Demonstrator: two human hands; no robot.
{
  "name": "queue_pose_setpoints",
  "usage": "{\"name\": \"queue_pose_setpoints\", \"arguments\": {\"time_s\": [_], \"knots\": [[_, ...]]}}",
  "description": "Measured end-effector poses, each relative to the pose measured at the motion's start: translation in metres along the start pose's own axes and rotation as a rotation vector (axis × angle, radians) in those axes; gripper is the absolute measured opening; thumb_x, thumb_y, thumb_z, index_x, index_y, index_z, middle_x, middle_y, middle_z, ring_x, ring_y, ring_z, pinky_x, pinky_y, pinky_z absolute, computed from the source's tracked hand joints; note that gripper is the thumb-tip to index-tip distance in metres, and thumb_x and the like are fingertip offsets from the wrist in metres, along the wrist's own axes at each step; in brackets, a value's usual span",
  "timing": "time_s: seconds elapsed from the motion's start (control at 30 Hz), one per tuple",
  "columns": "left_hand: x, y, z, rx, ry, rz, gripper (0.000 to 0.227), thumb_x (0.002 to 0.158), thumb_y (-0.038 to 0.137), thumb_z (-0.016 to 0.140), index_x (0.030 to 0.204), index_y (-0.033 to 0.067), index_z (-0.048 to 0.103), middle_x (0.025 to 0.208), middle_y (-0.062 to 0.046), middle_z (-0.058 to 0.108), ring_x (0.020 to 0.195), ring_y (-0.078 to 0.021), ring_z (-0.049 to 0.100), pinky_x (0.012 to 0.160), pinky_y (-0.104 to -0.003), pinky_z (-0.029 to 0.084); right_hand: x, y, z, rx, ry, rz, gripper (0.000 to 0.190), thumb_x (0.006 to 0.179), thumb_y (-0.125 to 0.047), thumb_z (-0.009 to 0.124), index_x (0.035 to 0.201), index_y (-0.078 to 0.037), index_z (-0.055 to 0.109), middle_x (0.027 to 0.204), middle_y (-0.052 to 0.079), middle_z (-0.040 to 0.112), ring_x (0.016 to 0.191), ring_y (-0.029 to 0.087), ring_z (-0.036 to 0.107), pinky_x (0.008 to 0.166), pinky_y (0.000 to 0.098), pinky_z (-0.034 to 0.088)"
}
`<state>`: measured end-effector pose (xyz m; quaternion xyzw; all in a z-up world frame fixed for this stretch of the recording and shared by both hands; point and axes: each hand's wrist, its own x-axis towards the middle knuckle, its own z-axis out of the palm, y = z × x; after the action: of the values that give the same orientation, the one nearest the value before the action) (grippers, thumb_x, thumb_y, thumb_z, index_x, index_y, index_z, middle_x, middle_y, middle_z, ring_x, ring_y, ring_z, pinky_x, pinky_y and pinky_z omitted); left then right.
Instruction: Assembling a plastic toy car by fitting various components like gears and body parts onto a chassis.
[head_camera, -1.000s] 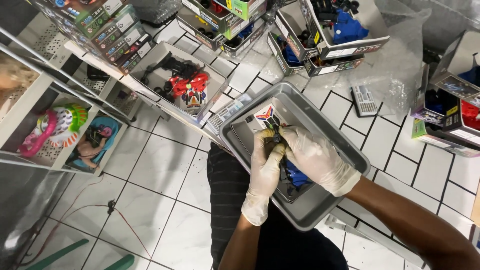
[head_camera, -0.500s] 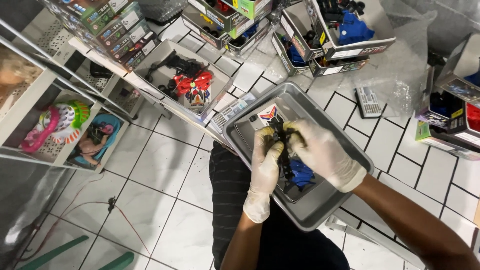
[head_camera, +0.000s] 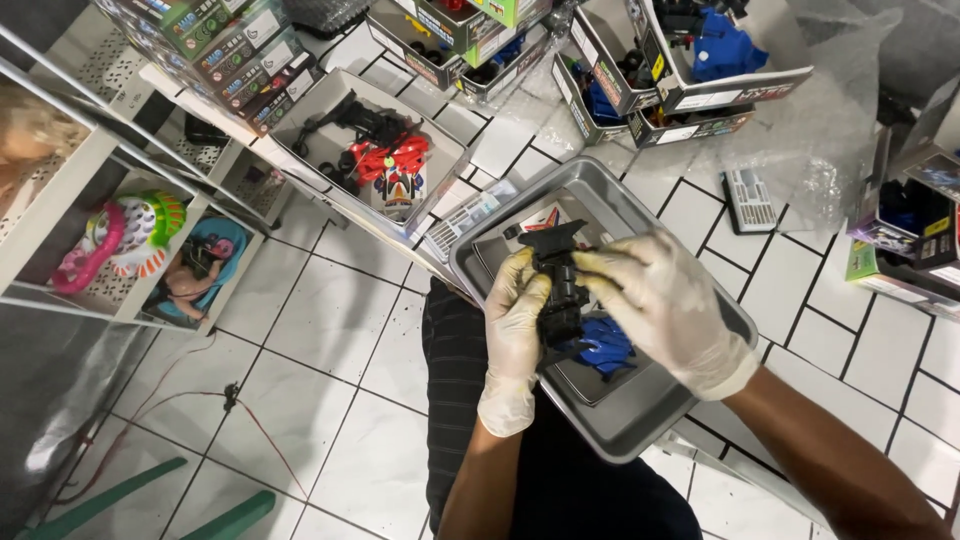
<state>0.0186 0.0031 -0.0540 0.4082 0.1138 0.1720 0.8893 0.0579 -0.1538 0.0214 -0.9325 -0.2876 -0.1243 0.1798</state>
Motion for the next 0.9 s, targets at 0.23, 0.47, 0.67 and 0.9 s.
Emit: {"name": "queue_pose_setpoints", "arguments": {"time_s": [0.23,0.47,0.67,0.9], "knots": [[-0.006,0.007,0.007,0.014,-0.069,-0.008,0.038,0.088,-0.005,0.069,0.125,0.0034,0.065,0.099,-0.005,0.071,0.088,-0.0108,0.064,0.080,-0.027,0.056,0.024,-0.031,-0.006,-0.197,0.393,-0.455,0.009,0.095,-0.019,0.071,0.098,-0.011,0.069,0.091,0.006,0.057,0.084,0.025,0.060,0.069,0.0363,0.051],[-0.011,0.010,0.011,0.083,-0.087,0.026,0.035,0.092,-0.003,0.066,0.127,0.0022,0.063,0.105,-0.009,0.072,0.094,-0.0122,0.063,0.084,-0.030,0.056,0.015,-0.018,0.011,0.037,0.364,-0.274,0.009,0.093,-0.013,0.074,0.092,-0.006,0.067,0.088,0.008,0.056,0.083,0.029,0.064,0.066,0.0361,0.055],[-0.011,0.014,0.013,0.100,-0.099,0.056,0.035,0.092,-0.004,0.066,0.126,0.0018,0.064,0.105,-0.011,0.070,0.094,-0.0136,0.061,0.084,-0.032,0.055,0.021,-0.033,-0.012,0.004,0.291,-0.231,0.014,0.089,-0.014,0.079,0.095,-0.007,0.069,0.087,0.008,0.062,0.081,0.030,0.066,0.067,0.0385,0.056],[-0.009,0.014,0.012,0.120,-0.076,0.081,0.035,0.092,-0.006,0.064,0.126,0.0014,0.063,0.107,-0.010,0.068,0.097,-0.0143,0.060,0.086,-0.031,0.055,0.020,-0.021,-0.001,-0.007,0.298,-0.253,0.009,0.092,-0.014,0.075,0.097,-0.010,0.069,0.086,0.005,0.063,0.083,0.027,0.068,0.072,0.0362,0.058]]}}
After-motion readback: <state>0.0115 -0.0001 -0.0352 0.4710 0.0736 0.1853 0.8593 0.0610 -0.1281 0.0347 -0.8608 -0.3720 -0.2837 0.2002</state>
